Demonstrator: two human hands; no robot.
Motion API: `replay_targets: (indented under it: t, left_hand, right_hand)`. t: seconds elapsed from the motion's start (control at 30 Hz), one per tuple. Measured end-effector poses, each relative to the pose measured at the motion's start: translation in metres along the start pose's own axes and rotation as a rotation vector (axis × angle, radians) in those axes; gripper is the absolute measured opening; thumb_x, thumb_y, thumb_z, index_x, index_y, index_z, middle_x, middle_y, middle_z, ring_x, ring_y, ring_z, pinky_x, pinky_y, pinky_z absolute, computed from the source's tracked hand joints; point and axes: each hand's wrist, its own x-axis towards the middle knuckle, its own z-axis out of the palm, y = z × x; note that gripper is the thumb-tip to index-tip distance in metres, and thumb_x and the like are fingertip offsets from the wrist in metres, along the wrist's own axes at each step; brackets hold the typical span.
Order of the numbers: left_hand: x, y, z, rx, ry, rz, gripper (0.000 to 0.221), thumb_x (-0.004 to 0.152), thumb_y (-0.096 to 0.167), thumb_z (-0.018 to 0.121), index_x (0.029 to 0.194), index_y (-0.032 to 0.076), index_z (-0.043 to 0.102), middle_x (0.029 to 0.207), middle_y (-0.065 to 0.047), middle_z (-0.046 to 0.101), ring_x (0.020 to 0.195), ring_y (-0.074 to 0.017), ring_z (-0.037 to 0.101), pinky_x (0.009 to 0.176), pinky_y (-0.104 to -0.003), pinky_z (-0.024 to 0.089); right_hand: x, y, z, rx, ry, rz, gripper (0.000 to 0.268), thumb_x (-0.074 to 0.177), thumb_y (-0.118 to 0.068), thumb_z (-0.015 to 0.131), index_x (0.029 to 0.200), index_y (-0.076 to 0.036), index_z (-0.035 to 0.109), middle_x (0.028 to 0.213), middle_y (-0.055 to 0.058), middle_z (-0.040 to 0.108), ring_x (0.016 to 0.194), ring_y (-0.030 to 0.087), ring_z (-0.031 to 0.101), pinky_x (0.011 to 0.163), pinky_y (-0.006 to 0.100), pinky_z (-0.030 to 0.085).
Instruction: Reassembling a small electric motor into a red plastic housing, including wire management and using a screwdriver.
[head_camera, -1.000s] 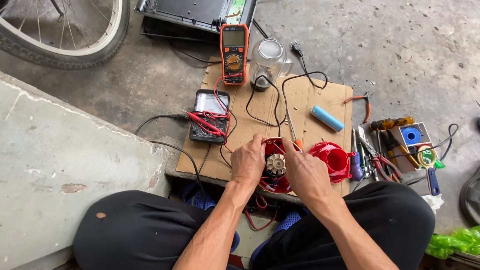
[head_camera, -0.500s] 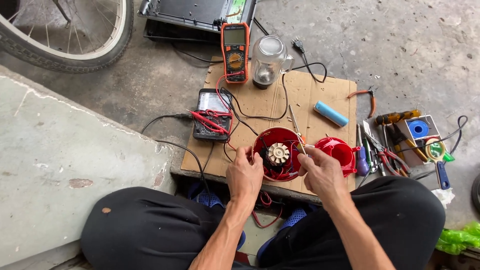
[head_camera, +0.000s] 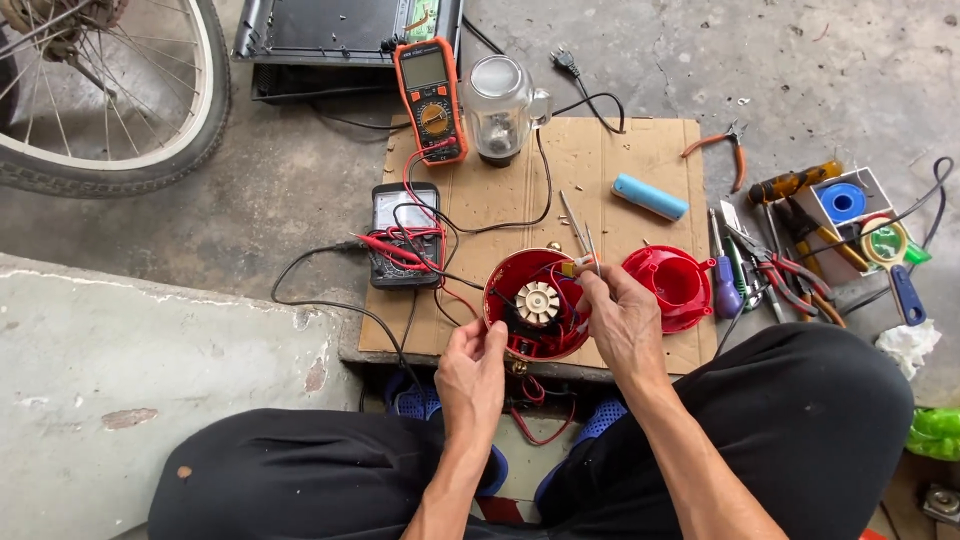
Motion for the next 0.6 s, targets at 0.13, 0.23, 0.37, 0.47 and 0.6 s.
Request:
replay_targets:
  t: [0.13, 0.23, 0.37, 0.47, 0.6]
  left_hand:
    - [0.025, -0.003, -0.003, -0.215, 0.009, -0.054, 0.053, 0.105, 0.053, 0.067, 0.134, 0.01, 0.078, 0.132, -0.02, 0.082, 0.126, -0.0359, 0.076, 0.101, -0.051, 0.063]
    - [0.048, 0.011, 0.002, -0.54, -0.075, -0.109, 0.038, 0.106, 0.031, 0.072, 0.13, 0.001, 0.075, 0.115, -0.009, 0.074, 0.105, -0.0171, 0.068, 0.098, -0.032, 0.06]
    - [0.087, -0.026, 0.008, -0.496, -0.135, -0.064, 0.033, 0.098, 0.024, 0.086, 0.123, 0.004, 0.08, 0.107, -0.007, 0.081, 0.096, -0.0161, 0.075, 0.095, -0.034, 0.062]
    - [0.088, -0.03, 0.007, -0.46, -0.168, -0.027, 0.033, 0.1, 0.028, 0.086, 0.122, 0.005, 0.081, 0.106, -0.005, 0.081, 0.098, -0.0151, 0.075, 0.097, -0.032, 0.061]
    - [0.092, -0.034, 0.008, -0.521, -0.183, -0.028, 0.031, 0.098, 0.03, 0.088, 0.118, 0.008, 0.081, 0.103, -0.004, 0.082, 0.092, -0.0133, 0.074, 0.091, -0.031, 0.062]
  right_hand:
    - [-0.009, -0.011, -0.002, 0.03, -0.008, 0.01, 0.029, 0.108, -0.025, 0.063, 0.123, -0.011, 0.084, 0.077, 0.013, 0.076, 0.058, 0.019, 0.069, 0.067, 0.036, 0.06]
    - [-0.013, -0.006, -0.006, 0.008, -0.016, 0.002, 0.029, 0.11, -0.027, 0.062, 0.123, -0.014, 0.084, 0.077, 0.013, 0.076, 0.064, 0.021, 0.072, 0.076, 0.039, 0.06]
    - [-0.016, -0.007, -0.008, 0.032, -0.006, 0.014, 0.028, 0.111, -0.026, 0.061, 0.12, -0.014, 0.085, 0.068, 0.012, 0.071, 0.065, 0.022, 0.071, 0.079, 0.038, 0.059]
    - [-0.015, -0.003, -0.008, 0.086, 0.006, 0.015, 0.027, 0.11, -0.025, 0.062, 0.12, -0.013, 0.084, 0.068, 0.013, 0.071, 0.066, 0.021, 0.07, 0.08, 0.037, 0.058]
    - [-0.012, -0.002, -0.007, 0.104, -0.002, 0.031, 0.027, 0.111, -0.023, 0.062, 0.121, -0.012, 0.084, 0.073, 0.013, 0.075, 0.063, 0.02, 0.069, 0.079, 0.037, 0.06]
